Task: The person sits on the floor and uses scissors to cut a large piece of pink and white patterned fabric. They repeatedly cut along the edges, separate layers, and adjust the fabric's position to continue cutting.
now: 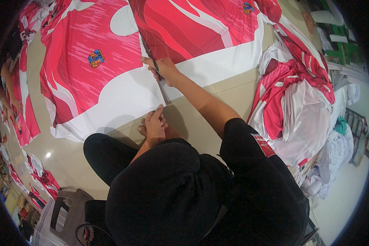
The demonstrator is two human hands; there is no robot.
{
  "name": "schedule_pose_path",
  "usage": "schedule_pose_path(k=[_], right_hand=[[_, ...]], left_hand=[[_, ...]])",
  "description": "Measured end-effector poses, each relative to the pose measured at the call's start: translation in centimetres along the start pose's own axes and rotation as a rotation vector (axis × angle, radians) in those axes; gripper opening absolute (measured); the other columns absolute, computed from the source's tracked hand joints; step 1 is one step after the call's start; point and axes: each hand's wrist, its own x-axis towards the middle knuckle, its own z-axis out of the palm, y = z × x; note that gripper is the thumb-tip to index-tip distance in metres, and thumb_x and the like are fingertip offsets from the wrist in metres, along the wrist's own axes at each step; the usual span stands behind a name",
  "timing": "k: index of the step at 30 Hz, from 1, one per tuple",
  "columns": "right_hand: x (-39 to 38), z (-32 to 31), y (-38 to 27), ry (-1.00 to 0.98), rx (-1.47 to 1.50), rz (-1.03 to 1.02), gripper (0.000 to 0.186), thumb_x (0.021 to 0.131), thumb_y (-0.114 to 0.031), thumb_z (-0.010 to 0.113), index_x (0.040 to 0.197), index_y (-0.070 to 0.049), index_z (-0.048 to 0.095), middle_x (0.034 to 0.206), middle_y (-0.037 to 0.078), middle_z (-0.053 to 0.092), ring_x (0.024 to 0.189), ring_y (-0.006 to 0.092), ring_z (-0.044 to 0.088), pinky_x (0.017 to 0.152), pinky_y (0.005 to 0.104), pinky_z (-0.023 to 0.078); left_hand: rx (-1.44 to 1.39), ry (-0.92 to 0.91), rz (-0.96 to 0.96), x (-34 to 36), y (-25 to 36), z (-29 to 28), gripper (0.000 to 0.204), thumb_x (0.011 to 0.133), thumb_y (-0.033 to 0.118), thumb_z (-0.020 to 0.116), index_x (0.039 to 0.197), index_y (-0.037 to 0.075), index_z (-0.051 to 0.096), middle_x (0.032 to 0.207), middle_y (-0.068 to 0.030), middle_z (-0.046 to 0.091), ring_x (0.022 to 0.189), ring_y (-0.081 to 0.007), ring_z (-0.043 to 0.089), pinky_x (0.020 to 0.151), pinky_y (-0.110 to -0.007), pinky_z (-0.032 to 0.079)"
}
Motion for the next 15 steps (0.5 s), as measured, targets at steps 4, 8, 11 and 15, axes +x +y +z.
schedule_pose_path(k=[4, 8, 11, 15], right_hand=[[0.9, 0.4, -0.7, 0.005, -0.008, -0.011, 0.055, 0.080, -0.056, 0.090, 0.081, -0.008, 0.063, 0.060, -0.002, 0.054, 0.048, 0.0107, 0.053, 0.047, 0.0273, 0.042], [1.4, 0.4, -0.9, 0.001, 0.007, -0.012, 0.054, 0.081, -0.055, 0.090, 0.082, -0.008, 0.064, 0.061, -0.002, 0.055, 0.048, 0.0103, 0.053, 0.047, 0.0275, 0.042], [1.6, 0.4, -0.8, 0.002, 0.024, -0.014, 0.051, 0.080, -0.050, 0.093, 0.079, -0.008, 0.063, 0.061, -0.001, 0.055, 0.048, 0.0104, 0.052, 0.047, 0.0285, 0.042], [1.6, 0.2, -0.7, 0.021, -0.024, -0.060, 0.049, 0.081, -0.045, 0.094, 0.077, -0.008, 0.063, 0.061, 0.000, 0.055, 0.048, 0.0105, 0.052, 0.046, 0.0288, 0.042]], left_hand=[[-0.002, -0.005, -0.013, 0.1, 0.0, -0.2, 0.028, 0.097, 0.031, 0.080, 0.092, 0.012, 0.060, 0.075, 0.0029, 0.051, 0.051, -0.0074, 0.042, 0.044, -0.025, 0.030], [0.017, 0.012, -0.034, 0.3, -0.1, -0.3, 0.029, 0.097, 0.031, 0.081, 0.096, 0.011, 0.061, 0.078, 0.0024, 0.052, 0.052, -0.0076, 0.042, 0.045, -0.025, 0.031], [0.026, 0.007, -0.022, 0.3, -0.1, -0.3, 0.029, 0.096, 0.032, 0.081, 0.097, 0.010, 0.061, 0.079, 0.0024, 0.051, 0.053, -0.0075, 0.042, 0.046, -0.025, 0.031], [0.023, 0.001, -0.011, 0.3, -0.2, -0.3, 0.030, 0.096, 0.031, 0.082, 0.096, 0.010, 0.061, 0.079, 0.0023, 0.051, 0.053, -0.0074, 0.042, 0.046, -0.025, 0.031]])
